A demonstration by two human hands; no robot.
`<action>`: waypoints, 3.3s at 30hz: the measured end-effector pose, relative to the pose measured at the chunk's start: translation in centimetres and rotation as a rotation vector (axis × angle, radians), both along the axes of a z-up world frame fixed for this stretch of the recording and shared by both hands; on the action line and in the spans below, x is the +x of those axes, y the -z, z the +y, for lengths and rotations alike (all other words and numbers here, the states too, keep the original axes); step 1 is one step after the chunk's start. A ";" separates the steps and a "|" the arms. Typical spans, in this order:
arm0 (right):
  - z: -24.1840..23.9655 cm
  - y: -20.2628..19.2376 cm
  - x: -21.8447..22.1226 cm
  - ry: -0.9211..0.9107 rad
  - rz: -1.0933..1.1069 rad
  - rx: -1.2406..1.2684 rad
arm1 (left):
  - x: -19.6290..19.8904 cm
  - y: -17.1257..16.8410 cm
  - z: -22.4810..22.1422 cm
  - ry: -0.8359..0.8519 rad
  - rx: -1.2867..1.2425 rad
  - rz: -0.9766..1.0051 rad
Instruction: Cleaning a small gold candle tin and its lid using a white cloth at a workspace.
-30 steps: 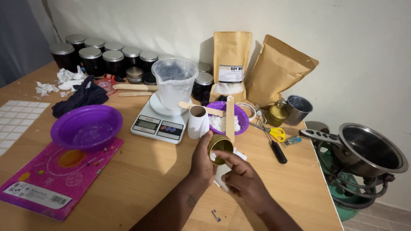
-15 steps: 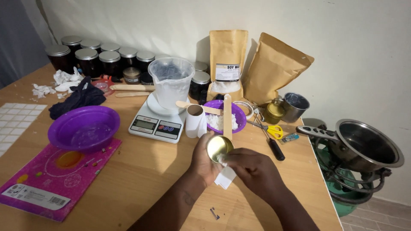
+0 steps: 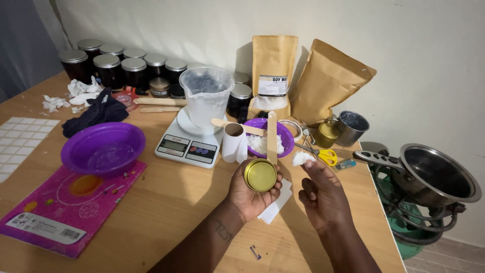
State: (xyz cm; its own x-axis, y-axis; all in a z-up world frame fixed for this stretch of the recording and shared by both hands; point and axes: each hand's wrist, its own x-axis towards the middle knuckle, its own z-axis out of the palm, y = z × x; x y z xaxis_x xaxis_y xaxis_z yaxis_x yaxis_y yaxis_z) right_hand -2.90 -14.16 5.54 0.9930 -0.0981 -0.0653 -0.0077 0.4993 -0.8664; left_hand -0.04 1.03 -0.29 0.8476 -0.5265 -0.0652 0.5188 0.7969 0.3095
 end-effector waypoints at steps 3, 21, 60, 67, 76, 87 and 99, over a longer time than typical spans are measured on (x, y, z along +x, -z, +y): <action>0.1 -0.2 -0.2 -0.011 -0.007 -0.022 | -0.2 -0.4 -0.1 -0.027 0.026 0.005; 2.2 1.1 0.2 -0.066 0.022 -0.011 | -2.3 -5.4 0.8 -0.577 0.121 0.320; 11.3 -2.5 -3.4 -0.137 -0.484 -0.592 | -4.1 -6.6 5.1 -0.769 0.325 0.111; 13.4 -3.9 -2.9 -0.011 -0.426 -0.849 | -4.0 -8.5 13.1 -1.263 0.977 -0.082; 16.9 -4.0 -0.7 -0.084 -0.592 -0.713 | -5.3 -13.2 21.1 -1.273 1.290 0.094; 22.8 -4.9 2.8 -0.062 -0.510 -0.667 | 3.1 -9.6 34.6 -1.228 0.988 -0.117; 30.7 -5.0 5.7 -0.067 -0.337 -0.754 | 10.9 -5.4 47.8 -1.258 1.047 0.242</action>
State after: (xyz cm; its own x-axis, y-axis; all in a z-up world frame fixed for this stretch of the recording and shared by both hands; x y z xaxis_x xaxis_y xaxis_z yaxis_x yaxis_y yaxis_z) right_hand 2.81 16.55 10.58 0.9529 0.0631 0.2966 0.3032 -0.2086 -0.9298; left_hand 10.85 48.84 5.08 0.5996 0.7923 -0.1127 -0.1354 0.2393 0.9615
